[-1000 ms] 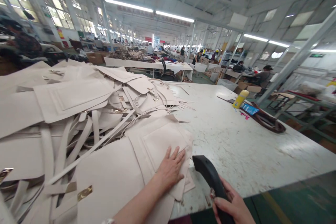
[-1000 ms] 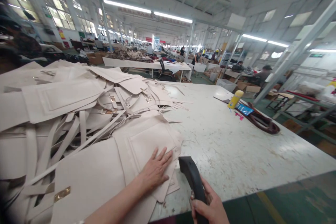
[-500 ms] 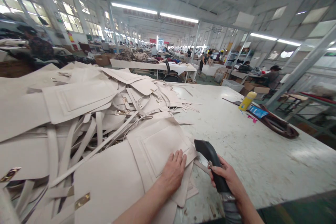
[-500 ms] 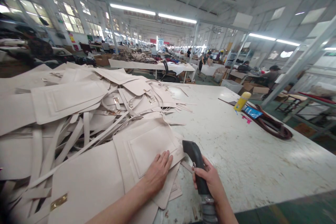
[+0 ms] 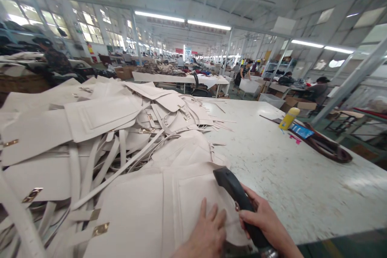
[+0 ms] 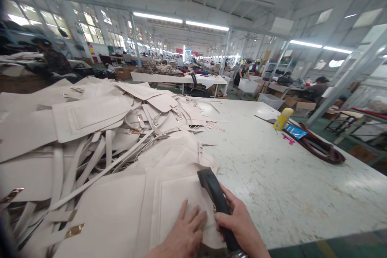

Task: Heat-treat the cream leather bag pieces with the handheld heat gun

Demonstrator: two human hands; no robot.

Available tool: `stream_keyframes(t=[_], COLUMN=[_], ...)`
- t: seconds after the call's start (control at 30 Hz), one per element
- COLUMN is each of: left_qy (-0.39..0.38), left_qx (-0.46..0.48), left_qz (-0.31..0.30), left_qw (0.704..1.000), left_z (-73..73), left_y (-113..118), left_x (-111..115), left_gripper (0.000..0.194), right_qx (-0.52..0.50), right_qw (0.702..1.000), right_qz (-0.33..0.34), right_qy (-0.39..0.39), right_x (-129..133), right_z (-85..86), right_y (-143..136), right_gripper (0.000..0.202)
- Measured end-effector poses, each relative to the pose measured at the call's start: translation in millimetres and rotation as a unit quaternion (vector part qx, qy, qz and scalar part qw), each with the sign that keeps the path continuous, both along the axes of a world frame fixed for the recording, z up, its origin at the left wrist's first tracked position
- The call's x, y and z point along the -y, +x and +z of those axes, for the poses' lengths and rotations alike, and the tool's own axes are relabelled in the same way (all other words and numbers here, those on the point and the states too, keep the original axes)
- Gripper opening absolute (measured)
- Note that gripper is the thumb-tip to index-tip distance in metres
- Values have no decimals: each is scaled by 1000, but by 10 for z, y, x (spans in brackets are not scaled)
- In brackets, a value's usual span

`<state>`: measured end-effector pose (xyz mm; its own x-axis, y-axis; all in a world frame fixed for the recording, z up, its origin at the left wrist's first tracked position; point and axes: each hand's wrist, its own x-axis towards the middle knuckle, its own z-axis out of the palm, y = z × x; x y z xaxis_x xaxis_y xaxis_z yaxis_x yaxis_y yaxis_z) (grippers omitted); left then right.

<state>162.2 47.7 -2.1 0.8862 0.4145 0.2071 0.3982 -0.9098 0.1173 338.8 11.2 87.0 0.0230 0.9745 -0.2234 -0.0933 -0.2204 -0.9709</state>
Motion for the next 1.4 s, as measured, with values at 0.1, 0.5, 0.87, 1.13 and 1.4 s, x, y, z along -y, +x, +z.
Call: stream_keyframes(t=[0.1,0.5,0.87,1.13,1.4], left_qy=[96,212,202,211,254], left_qx=[57,126,82,87,139], left_qz=[10,16,23,44,33], left_qw=[994,969,976,973,957], left_z=[-273,-479,-504,-600,-684], left_y=[0,56,106,125,143], left_x=[68,9,44,24,15], left_gripper=[25,26,25,31,20], right_qx=[10,68,31,17,-3], right_qw=[1000,991,997,999,998], right_qz=[14,-102,-70,-33,-56], right_qy=[-18,44,-11,-33,-36], right_x=[-134,-762,-52,-551,-778], right_z=[-54,-134,-390,-375,-371], right_y=[-77,64,-47,-48,136], right_gripper=[71,70,89,59,30])
